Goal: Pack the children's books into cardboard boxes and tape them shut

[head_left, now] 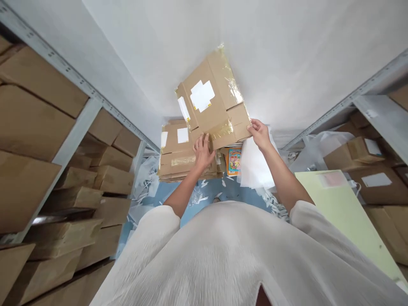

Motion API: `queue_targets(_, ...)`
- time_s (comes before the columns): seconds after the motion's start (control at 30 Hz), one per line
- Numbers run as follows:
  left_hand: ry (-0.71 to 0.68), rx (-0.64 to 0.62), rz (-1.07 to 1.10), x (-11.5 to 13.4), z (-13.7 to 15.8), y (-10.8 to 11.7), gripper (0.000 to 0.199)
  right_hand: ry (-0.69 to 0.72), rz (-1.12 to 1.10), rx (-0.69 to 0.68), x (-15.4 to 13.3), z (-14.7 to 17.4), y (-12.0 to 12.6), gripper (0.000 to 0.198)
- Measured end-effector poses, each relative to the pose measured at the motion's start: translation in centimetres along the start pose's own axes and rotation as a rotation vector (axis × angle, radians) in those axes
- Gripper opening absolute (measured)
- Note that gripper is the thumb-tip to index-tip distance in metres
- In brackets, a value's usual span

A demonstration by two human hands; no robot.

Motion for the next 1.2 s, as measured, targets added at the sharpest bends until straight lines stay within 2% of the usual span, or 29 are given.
queue_targets(0.17, -0.189, -0.060, -0.018, 9.2, -1.5, -2.0, 0.097, -0.011, 0.013, 0.187, -0.5, 5.0, 10.8, 0.060)
queue_targets(0.33, -0.387, -0.119, 0.023, 19.0, -0.6, -5.5, 0.096, -0.065, 0.036, 0.402, 0.2, 13.3, 21.8, 0.060)
queue_targets(0.5, -0.612, -0.173, 0.052, 30.2, 3.2, -10.0, 0.093, -0.118, 0.076, 0.581, 1.3, 24.3, 32.4, 0.057)
queue_targets(0.67, -0.779, -0.289, 0.034, 40.6, 9.6, -15.9, 0.088, -0.218, 0.092, 0.745, 3.6, 36.6, 41.5, 0.062)
queue_targets(0.8, -0.913, -0.407, -0.009, 47.0, 14.9, -20.6, 0.086, -0.307, 0.091, 0.832, 5.1, 45.2, 46.1, 0.062)
queue_targets(0.93, -1.054, -0.504, -0.064, 51.7, 19.2, -24.4, 0.083, -0.362, 0.084, 0.897, 6.0, 51.3, 48.6, 0.055)
queue_targets(1.07, -1.185, -0.575, -0.119, 55.1, 22.0, -27.3, 0.081, -0.447, 0.065, 0.985, 7.6, 55.5, 51.0, 0.048)
queue_targets(1.2, -1.319, -0.610, -0.131, 58.1, 23.5, -29.5, 0.081, -0.512, 0.082, 1.040, 8.8, 57.3, 53.9, 0.040)
Point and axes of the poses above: each hand's wrist, its own z-axis away from the middle knuckle, its own y-axis out of the back of the hand, x = y × z, the point moved 10 cm from there along -z, towards the middle knuckle, and after that the axes turned 2 degrees about -z, right-handed, at the moved point
